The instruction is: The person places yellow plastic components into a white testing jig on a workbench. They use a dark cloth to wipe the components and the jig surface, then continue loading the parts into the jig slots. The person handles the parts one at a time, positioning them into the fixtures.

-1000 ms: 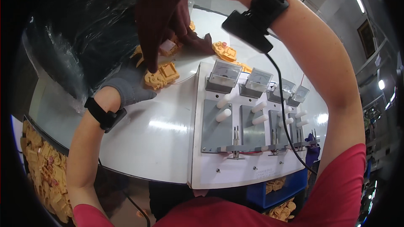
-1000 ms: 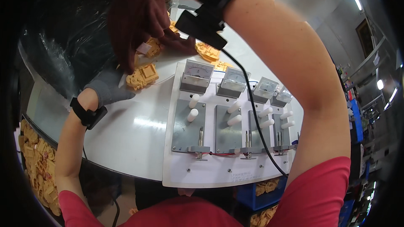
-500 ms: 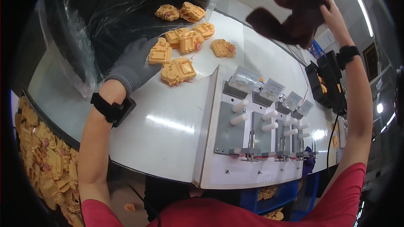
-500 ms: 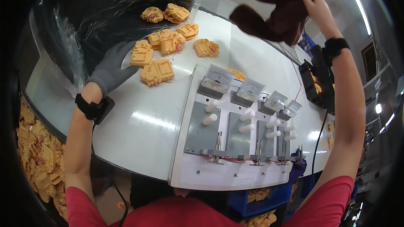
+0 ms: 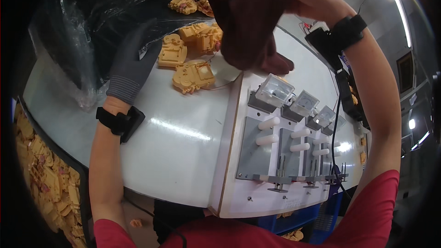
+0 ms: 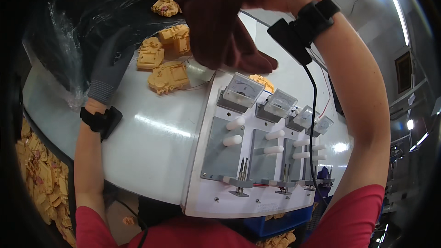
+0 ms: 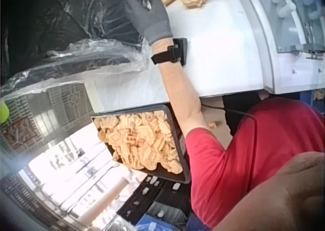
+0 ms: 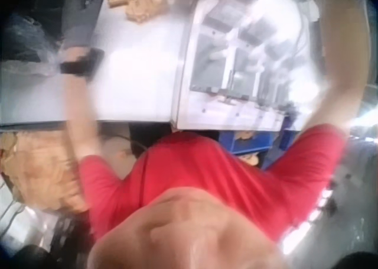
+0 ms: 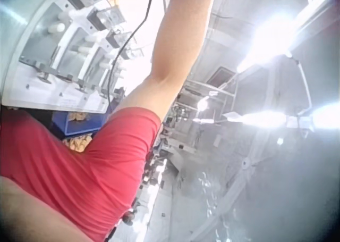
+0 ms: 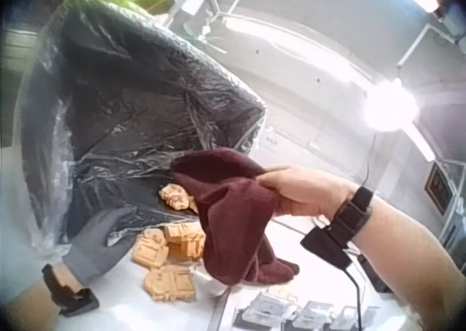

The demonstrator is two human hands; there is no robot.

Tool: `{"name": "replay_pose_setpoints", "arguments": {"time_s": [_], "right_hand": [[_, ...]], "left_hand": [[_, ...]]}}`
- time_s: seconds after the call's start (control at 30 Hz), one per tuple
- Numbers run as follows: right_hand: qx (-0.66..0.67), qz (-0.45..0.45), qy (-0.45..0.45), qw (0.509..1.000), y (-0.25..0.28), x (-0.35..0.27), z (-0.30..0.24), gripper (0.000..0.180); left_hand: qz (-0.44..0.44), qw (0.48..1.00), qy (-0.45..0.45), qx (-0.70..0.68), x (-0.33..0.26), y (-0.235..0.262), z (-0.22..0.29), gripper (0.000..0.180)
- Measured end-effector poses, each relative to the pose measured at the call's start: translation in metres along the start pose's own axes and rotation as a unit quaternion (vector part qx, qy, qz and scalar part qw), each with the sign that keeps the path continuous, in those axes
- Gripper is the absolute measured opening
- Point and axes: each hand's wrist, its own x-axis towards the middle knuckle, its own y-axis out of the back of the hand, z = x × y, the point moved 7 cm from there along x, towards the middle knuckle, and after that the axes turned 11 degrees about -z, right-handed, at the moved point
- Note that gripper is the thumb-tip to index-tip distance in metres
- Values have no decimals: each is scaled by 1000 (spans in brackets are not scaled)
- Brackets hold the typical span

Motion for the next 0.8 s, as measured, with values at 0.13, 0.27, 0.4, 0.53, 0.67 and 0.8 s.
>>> {"name": "replay_pose_setpoints", "arguments": {"time_s": [0.13,0.27,0.4,0.53,0.67,0.8], "right_hand": [[115,-36,168,978,29,8,-60,24],[-20,130,202,971,97,-22,-70,27],[-364,386,193,825,203,-98,-47,36],[-636,348,107,680,160,-110,-11,34],[-520,-23,-230,822,129,-80,134,37],[-400,-209,-511,732,24,-80,195,38]], "left_hand": [[-4,1000,6,26,1,2,-10,48],[-1,983,35,-181,-1,19,-10,45],[-22,933,42,-357,1,19,-10,45],[-48,832,24,-551,0,27,-38,46],[-91,734,-39,-672,-1,25,-43,47],[-82,774,14,-628,-6,25,-55,47]]}}
